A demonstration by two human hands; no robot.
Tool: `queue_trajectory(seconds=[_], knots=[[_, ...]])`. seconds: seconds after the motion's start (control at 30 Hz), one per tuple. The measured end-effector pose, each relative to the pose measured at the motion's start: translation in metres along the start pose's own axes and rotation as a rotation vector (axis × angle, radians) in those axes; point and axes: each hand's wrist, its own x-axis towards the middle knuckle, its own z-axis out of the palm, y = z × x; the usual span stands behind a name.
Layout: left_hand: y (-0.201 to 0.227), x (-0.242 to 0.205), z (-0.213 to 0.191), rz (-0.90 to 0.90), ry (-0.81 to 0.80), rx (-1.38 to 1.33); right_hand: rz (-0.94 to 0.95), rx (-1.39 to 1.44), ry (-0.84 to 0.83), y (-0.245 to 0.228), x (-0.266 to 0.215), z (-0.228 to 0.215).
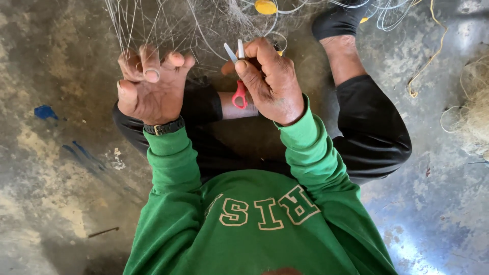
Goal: The person sits on the floor repairing a gill net, pulling sections of mesh onto their lap and using scissors to trim and adjust the netting while threading a yellow netting shuttle through the mesh and repositioning floats along the net.
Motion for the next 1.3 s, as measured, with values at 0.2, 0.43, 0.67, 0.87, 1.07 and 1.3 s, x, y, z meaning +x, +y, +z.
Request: queue_trajectory(seconds=[0.2,0.43,0.67,0.87,1.07,1.3], knots=[[-0.005,-0.003,-0.007,0.014,-0.037,-0.119,-0.043,0.115,-0.093,0.005,-0.001,0.001],[-0.027,-0.003,-0.005,0.156,-0.060,-0.341,-0.152,0.084,-0.181,0.021,-0.004,0.007],[-0.026,0.002,0.007,0.124,-0.119,-0.281,-0.136,0.031,-0.110,0.017,-0.006,-0.001],[-0.022,0.006,0.011,0.116,-0.173,-0.250,-0.292,-0.159,0.099,-0.007,0.011,-0.017],[-0.023,-0.001,0.012,0.091,-0.074,-0.258,-0.442,-0.768,0.080,-0.010,0.027,-0.017],[-0.024,-0.002,0.009,0.091,-0.136,-0.256,-0.459,-0.865,0.050,-0.006,0.034,-0.011]])
